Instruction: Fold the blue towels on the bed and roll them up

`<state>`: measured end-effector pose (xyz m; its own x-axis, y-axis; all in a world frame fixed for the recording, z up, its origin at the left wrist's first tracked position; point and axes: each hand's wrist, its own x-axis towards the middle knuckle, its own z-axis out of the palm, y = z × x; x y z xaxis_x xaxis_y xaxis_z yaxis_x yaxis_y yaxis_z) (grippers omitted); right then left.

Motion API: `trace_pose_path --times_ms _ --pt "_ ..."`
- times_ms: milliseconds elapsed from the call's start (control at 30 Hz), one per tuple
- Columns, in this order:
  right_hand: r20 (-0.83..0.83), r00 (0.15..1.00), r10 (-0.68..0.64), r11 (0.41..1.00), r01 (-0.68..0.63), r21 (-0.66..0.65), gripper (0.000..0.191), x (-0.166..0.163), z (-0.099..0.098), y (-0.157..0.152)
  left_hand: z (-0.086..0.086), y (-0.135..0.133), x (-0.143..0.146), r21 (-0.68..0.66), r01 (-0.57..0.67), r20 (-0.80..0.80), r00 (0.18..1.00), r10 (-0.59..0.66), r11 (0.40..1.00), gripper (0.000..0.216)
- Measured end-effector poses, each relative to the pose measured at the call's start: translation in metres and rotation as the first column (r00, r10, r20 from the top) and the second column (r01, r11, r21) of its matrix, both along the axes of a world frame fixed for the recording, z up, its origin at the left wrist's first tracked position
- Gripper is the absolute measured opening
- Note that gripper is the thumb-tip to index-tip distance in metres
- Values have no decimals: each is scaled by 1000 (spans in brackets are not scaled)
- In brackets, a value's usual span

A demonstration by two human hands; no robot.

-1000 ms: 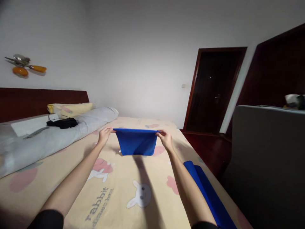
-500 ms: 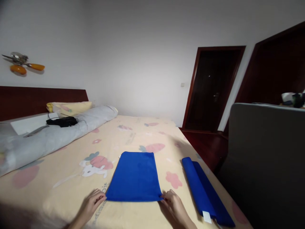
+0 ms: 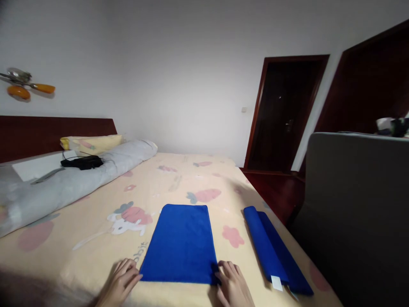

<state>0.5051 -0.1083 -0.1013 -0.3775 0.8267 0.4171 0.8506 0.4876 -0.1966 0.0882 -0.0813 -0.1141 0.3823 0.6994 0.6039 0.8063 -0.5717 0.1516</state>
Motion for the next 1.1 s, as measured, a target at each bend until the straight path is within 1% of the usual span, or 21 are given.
trace_pose_path --times_ms 67,100,133,167,233,300,333,400,500,567,633,700,733,800,900,967,1033,1100 --pt "-51 997 -59 998 61 25 34 -28 0 11 3 5 29 3 -59 75 995 59 998 24" --pt "-68 994 -85 996 86 17 39 -46 -1 17 3 9 47 -8 -88 93 992 88 996 26" --pt "-65 994 -82 997 82 -16 43 -66 -2 25 2 14 67 -41 -107 72 991 110 993 30" --pt "-49 997 -63 997 60 -58 46 -85 -2 32 0 20 86 -69 -115 32 993 118 991 38" --pt "-18 999 -39 988 36 -153 51 -118 -4 45 -6 32 118 -152 -111 -84 991 99 982 54" --pt "3 999 -51 971 50 -232 52 -134 -8 51 -12 40 134 -269 -148 -187 977 99 952 57" --pt "13 998 -61 964 62 -258 54 -134 -12 53 -15 41 134 -324 -172 -225 969 101 930 56" --pt "31 995 -90 956 95 -276 60 -121 -23 51 -19 39 122 -394 -203 -269 958 99 896 56" --pt "45 985 -166 955 172 -241 66 -83 -42 41 -23 27 86 -434 -232 -297 949 104 871 61" --pt "54 975 -215 948 222 -230 68 -59 -51 34 -24 17 63 -465 -256 -314 943 112 847 63" --pt "75 968 -240 935 252 -250 72 -43 -54 27 -25 10 45 -496 -281 -334 935 119 821 63" --pt "91 961 -260 923 275 -270 76 -35 -52 24 -25 6 38 -499 -317 -361 922 139 806 62" --pt "91 959 -267 920 282 -271 77 -36 -49 24 -24 6 39 -484 -331 -371 916 152 810 60" --pt "76 965 -253 931 264 -252 76 -44 -39 29 -22 9 49 -433 -325 -366 916 165 841 59" --pt "45 986 -160 964 166 -208 61 -76 -22 43 -19 22 85 -344 -270 -282 943 175 900 61" --pt "38 994 -102 970 108 -217 56 -104 -15 50 -21 33 115 -305 -253 -220 957 191 918 62" --pt "42 998 -54 964 63 -258 55 -125 -14 53 -25 41 137 -308 -231 -205 963 173 923 61" --pt "44 999 -28 956 39 -291 55 -134 -18 53 -29 43 145 -350 -194 -227 967 118 916 57"
